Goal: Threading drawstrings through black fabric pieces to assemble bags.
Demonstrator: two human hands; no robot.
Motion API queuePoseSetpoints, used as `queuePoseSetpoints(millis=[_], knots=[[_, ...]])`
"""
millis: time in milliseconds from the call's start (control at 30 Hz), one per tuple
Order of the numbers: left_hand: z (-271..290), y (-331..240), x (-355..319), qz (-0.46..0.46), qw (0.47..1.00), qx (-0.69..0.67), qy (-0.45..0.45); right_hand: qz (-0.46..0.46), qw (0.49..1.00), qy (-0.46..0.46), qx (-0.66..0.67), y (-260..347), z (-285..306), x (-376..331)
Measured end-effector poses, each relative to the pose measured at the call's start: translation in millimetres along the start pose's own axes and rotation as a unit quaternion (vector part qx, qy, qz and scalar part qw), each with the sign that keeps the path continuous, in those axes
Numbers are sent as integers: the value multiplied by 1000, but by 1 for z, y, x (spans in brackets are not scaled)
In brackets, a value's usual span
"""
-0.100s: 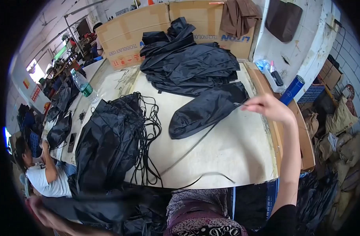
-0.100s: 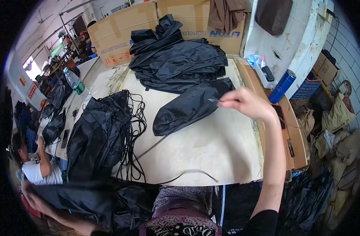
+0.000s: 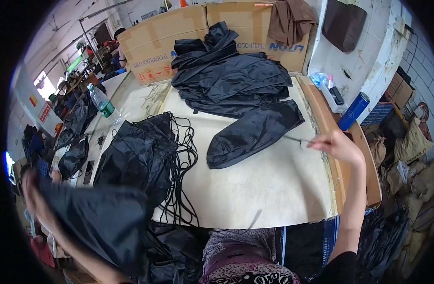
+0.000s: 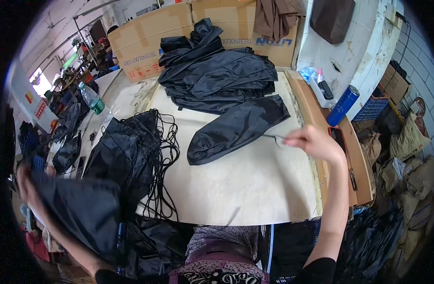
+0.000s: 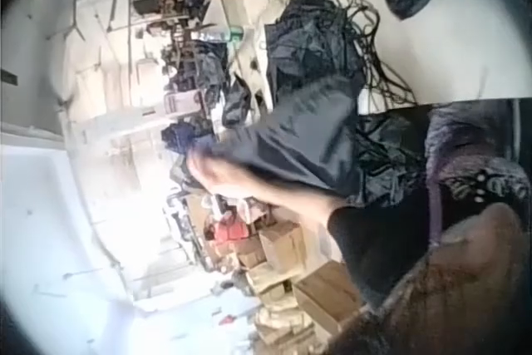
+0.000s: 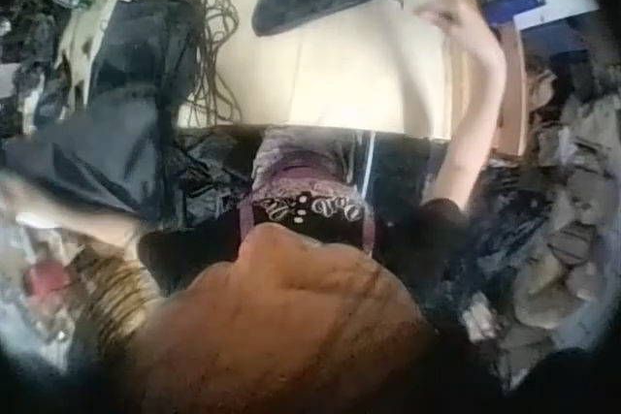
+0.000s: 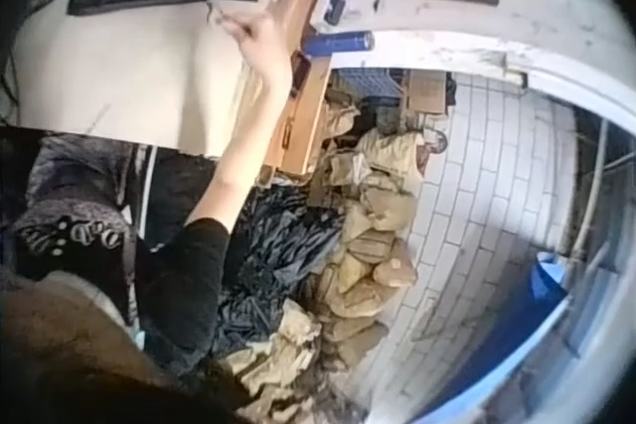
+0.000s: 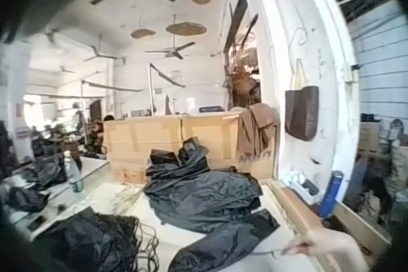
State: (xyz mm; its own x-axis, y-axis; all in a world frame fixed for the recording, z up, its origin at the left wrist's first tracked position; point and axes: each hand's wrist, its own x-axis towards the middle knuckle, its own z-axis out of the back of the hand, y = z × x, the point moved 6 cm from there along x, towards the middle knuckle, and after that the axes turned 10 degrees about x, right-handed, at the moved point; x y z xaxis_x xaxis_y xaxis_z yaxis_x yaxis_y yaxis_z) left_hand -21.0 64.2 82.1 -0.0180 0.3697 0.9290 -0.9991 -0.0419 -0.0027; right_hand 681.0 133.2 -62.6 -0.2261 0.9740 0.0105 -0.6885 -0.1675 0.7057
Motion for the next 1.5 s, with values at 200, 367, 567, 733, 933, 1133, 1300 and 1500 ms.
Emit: queuePoseSetpoints(millis=[200, 367, 567, 733, 933, 1133, 1300, 1500], knots=[[-205, -48, 63, -13, 974, 15, 227, -56, 983, -83, -155, -7, -30, -52], [-306, -33, -70, -34, 788, 29, 614, -103, 982, -97, -128, -5, -65, -91], [-322, -51, -241, -21, 698, 121, 705, -84, 986, -42, 137, -10, -118, -127], [-333, -79, -181, -174, 723, 144, 653, -32, 935, -19, 354, -2, -162, -143], [-122, -398, -176, -90, 515, -461, 717, 39, 908, -203, 364, 32, -169, -124], [-47, -486, -287, -267, 425, -538, 678, 153, 858, -295, 391, 38, -162, -126], [-28, -542, -312, -179, 438, -600, 646, 108, 883, -370, 269, 9, -148, -178], [-57, -588, -300, 52, 318, -573, 753, -126, 827, -541, 84, -72, -153, -274]])
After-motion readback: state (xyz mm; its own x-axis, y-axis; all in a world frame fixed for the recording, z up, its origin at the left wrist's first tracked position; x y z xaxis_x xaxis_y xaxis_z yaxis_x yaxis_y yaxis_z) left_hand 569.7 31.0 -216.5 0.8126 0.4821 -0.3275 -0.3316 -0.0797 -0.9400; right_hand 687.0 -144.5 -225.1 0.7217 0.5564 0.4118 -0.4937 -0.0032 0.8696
